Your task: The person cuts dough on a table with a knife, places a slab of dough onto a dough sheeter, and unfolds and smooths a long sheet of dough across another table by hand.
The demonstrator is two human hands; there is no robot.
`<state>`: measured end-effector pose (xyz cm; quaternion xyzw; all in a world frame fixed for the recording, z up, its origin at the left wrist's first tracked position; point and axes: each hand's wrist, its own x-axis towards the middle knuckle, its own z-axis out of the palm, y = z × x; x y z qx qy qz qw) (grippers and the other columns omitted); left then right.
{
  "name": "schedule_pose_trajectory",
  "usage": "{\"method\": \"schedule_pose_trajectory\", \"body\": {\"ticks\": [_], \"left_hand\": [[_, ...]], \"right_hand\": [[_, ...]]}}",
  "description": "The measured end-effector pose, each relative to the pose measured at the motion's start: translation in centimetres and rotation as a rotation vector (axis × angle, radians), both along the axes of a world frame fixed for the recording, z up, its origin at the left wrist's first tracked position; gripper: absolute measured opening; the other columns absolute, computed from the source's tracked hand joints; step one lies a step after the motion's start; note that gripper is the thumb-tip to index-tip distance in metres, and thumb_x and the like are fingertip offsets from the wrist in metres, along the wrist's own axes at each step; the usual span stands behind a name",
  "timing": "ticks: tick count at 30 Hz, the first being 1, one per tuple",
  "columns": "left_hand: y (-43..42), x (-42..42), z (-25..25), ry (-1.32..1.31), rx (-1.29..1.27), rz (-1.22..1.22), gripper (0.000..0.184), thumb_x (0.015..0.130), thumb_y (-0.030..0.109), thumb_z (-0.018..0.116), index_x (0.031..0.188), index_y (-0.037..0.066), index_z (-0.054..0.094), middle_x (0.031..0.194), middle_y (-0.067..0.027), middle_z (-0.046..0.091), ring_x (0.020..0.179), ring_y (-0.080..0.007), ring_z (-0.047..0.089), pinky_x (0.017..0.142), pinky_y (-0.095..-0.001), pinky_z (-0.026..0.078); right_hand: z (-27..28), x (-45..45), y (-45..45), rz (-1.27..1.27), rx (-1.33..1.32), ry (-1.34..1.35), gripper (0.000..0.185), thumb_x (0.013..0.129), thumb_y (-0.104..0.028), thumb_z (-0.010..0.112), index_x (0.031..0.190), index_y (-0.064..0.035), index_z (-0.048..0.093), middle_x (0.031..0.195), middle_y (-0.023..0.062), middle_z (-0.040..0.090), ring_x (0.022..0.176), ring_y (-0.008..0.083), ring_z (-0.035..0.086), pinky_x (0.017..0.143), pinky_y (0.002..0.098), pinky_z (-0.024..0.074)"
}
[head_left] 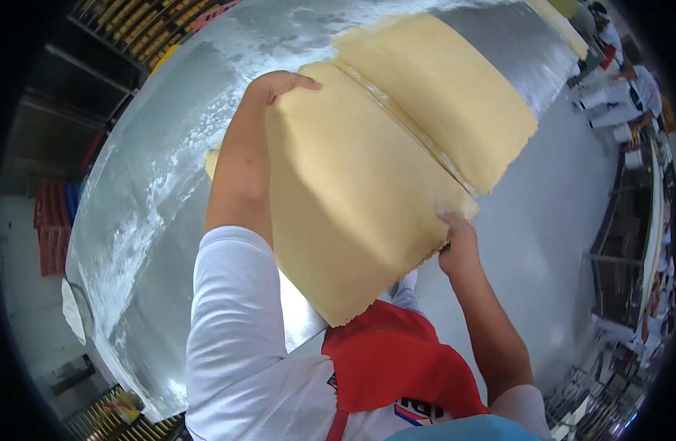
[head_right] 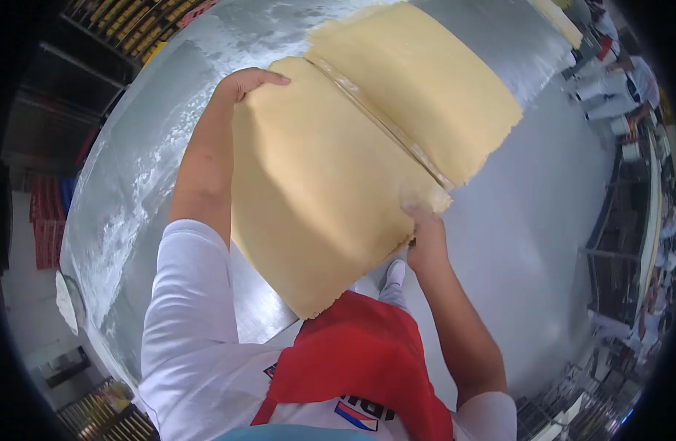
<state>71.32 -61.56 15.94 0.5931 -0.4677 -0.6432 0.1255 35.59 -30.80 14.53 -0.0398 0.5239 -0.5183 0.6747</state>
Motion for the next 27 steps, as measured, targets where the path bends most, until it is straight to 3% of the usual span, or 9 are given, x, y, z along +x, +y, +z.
{"method": "schedule_pose_trajectory", "body": {"ticks": [3, 5, 9, 11, 16, 19, 23, 26, 27], "left_hand": [[0.1, 2.1, 0.5, 0.033, -0.035, -0.096, 0.067, 0.075, 0.029, 0.085, 0.130, 0.001, 0.060, 0.119, -0.0124, 0.068, 0.106, -0.0246, 0.067, 0.093, -0.0370, 0.054], [-0.3, 2.6, 0.4, -0.013, -0.090, -0.196, 0.072, 0.073, 0.026, 0.086, 0.134, 0.001, 0.057, 0.124, -0.0125, 0.066, 0.110, -0.0249, 0.065, 0.096, -0.0371, 0.052], [-0.9, 2.3, -1.1, 0.065, 0.019, -0.262, 0.081, 0.070, 0.018, 0.086, 0.141, 0.002, 0.050, 0.130, -0.0137, 0.063, 0.116, -0.0262, 0.062, 0.103, -0.0377, 0.048], [-0.7, 2.1, -1.6, 0.089, -0.037, -0.221, 0.081, 0.069, 0.016, 0.085, 0.141, 0.002, 0.051, 0.129, -0.0138, 0.063, 0.116, -0.0268, 0.062, 0.104, -0.0378, 0.046], [2.3, 1.4, 0.8, -0.087, -0.508, -0.301, 0.068, 0.069, 0.018, 0.083, 0.132, 0.002, 0.060, 0.121, -0.0148, 0.068, 0.111, -0.0285, 0.064, 0.100, -0.0380, 0.048], [6.5, 2.0, 3.9, -0.514, -0.811, -0.183, 0.063, 0.070, 0.021, 0.082, 0.126, 0.000, 0.063, 0.115, -0.0168, 0.070, 0.108, -0.0292, 0.065, 0.097, -0.0380, 0.048], [12.8, 5.4, 10.1, -0.447, -0.877, -0.056, 0.054, 0.069, 0.029, 0.082, 0.115, 0.007, 0.069, 0.108, -0.0169, 0.072, 0.101, -0.0323, 0.068, 0.090, -0.0411, 0.052], [15.5, 11.9, 11.6, -0.227, -0.963, 0.256, 0.046, 0.071, 0.024, 0.081, 0.112, 0.005, 0.071, 0.101, -0.0131, 0.074, 0.094, -0.0288, 0.071, 0.087, -0.0385, 0.054], [16.6, 13.9, 13.0, -0.196, -0.945, 0.351, 0.042, 0.072, 0.021, 0.080, 0.110, 0.005, 0.071, 0.099, -0.0116, 0.075, 0.092, -0.0264, 0.071, 0.085, -0.0375, 0.055]], "right_hand": [[-0.1, 0.5, 1.6, 0.183, -0.218, 0.283, 0.042, 0.089, -0.021, 0.063, 0.126, -0.0011, 0.055, 0.121, 0.0114, 0.064, 0.113, 0.0286, 0.061, 0.098, 0.0429, 0.0487], [0.6, 1.7, 1.9, -0.009, -0.178, 0.091, 0.046, 0.091, -0.024, 0.063, 0.129, -0.0008, 0.054, 0.124, 0.0129, 0.063, 0.114, 0.0295, 0.062, 0.096, 0.0416, 0.0504], [-1.8, 0.5, 0.7, 0.004, -0.041, -0.101, 0.052, 0.090, -0.018, 0.066, 0.136, -0.0013, 0.049, 0.127, 0.0140, 0.061, 0.113, 0.0278, 0.062, 0.095, 0.0410, 0.0512], [-2.1, 1.3, 0.9, 0.173, -0.236, 0.408, 0.056, 0.086, -0.010, 0.070, 0.136, -0.0004, 0.047, 0.125, 0.0139, 0.061, 0.111, 0.0259, 0.062, 0.094, 0.0396, 0.0515], [0.0, 3.6, -0.6, 0.124, -0.326, 0.449, 0.054, 0.083, -0.003, 0.069, 0.132, 0.0020, 0.049, 0.121, 0.0140, 0.062, 0.107, 0.0257, 0.063, 0.092, 0.0373, 0.0518], [4.4, 6.2, -1.9, 0.191, -0.433, 0.522, 0.049, 0.083, -0.002, 0.067, 0.129, 0.0031, 0.052, 0.118, 0.0138, 0.062, 0.103, 0.0257, 0.063, 0.090, 0.0363, 0.0524], [9.9, 9.9, -3.8, 0.236, -0.672, 0.525, 0.043, 0.080, 0.002, 0.060, 0.123, 0.0046, 0.056, 0.112, 0.0130, 0.062, 0.098, 0.0225, 0.063, 0.085, 0.0333, 0.0537], [14.6, 13.3, -6.6, 0.413, -0.923, 0.729, 0.042, 0.077, 0.002, 0.059, 0.119, 0.0056, 0.057, 0.105, 0.0115, 0.064, 0.092, 0.0203, 0.064, 0.081, 0.0319, 0.0548], [16.9, 15.4, -7.5, 0.361, -0.885, 0.631, 0.037, 0.076, 0.001, 0.064, 0.113, 0.0065, 0.061, 0.100, 0.0108, 0.067, 0.086, 0.0196, 0.066, 0.078, 0.0320, 0.0547]]}}
